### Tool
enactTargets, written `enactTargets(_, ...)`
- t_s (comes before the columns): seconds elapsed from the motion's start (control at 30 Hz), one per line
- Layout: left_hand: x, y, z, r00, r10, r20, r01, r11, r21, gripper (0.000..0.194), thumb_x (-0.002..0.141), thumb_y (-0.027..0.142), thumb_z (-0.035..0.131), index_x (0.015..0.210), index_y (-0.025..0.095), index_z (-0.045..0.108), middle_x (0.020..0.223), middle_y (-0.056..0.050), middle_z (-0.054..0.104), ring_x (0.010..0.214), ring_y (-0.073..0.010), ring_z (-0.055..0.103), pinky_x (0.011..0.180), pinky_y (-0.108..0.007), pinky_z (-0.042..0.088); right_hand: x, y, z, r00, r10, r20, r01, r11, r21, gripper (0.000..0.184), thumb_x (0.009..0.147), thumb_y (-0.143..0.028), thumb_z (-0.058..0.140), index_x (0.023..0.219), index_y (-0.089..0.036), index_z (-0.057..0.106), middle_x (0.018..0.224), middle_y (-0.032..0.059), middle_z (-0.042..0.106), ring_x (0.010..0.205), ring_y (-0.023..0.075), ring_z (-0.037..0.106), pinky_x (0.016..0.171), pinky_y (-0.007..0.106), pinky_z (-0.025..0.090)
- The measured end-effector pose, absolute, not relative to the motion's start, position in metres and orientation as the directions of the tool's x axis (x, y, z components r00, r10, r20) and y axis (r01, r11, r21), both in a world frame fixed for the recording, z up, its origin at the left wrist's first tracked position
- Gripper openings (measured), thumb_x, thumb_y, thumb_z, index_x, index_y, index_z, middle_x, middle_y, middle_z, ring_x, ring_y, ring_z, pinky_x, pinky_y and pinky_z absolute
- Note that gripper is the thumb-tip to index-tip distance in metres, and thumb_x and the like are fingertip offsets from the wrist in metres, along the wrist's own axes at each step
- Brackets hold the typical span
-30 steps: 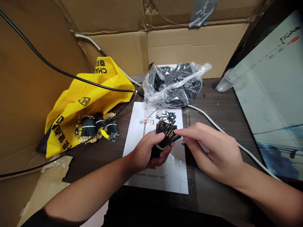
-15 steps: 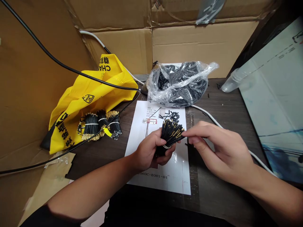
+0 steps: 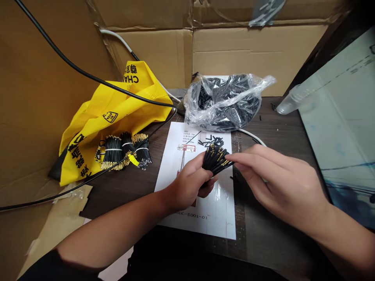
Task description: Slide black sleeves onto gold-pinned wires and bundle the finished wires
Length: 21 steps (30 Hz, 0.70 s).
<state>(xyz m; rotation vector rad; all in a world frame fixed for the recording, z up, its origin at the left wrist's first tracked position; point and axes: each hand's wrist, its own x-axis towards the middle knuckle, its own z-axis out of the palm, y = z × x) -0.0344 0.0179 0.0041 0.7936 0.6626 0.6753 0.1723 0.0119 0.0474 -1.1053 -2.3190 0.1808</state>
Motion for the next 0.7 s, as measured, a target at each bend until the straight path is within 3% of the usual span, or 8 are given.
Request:
enactTargets(0.13,-0.033,0.016,0.009,0.572,0.764,-0.299,-0.251,0.510,0.823,0.013,0.084,0.020,0.046,0.097,0.019,0.046,0.065,0.007,0.045,0.045,-0.0045,0.037,0.039,-0.014,0.028,0.173,0.014,0.052,-0.478,0.774,0.416,0.632,0.632,-0.449,0.020,0.091,-0.012,0.058,0.108,-0.019,0.066,0.090,0.0043,0.068,0.076,0.0145,0.063,0.066,0.026,0.049)
enactTargets(0.27,-0.034,0.015,0.009,0.540,0.791,-0.289,-0.203,0.455,0.867,0.010,0.085,0.018,0.046,0.095,0.019,0.048,0.063,0.007,0.044,0.046,-0.0047,0.037,0.041,-0.015,0.030,0.175,0.017,0.058,-0.501,0.789,0.355,0.587,0.611,-0.531,0.026,0.093,-0.012,0.053,0.114,-0.022,0.065,0.094,0.0044,0.068,0.082,0.0157,0.064,0.070,0.027,0.051)
enactTargets(0.47,-0.037,0.013,0.004,0.512,0.823,-0.246,-0.134,0.359,0.924,0.012,0.084,0.020,0.053,0.096,0.019,0.051,0.061,0.006,0.044,0.048,-0.0064,0.040,0.042,-0.017,0.030,0.176,0.016,0.061,-0.568,0.766,0.301,0.558,0.628,-0.543,0.035,0.093,-0.010,0.049,0.121,-0.025,0.063,0.094,0.0042,0.066,0.079,0.0160,0.063,0.065,0.028,0.050)
enactTargets(0.7,-0.036,0.012,0.007,0.521,0.826,-0.214,-0.175,0.349,0.921,0.013,0.086,0.022,0.056,0.098,0.019,0.052,0.060,0.006,0.042,0.048,-0.0064,0.038,0.043,-0.017,0.029,0.177,0.008,0.065,-0.524,0.788,0.325,0.650,0.616,-0.445,0.033,0.091,-0.010,0.051,0.118,-0.024,0.063,0.100,0.0047,0.067,0.077,0.0151,0.063,0.059,0.026,0.048)
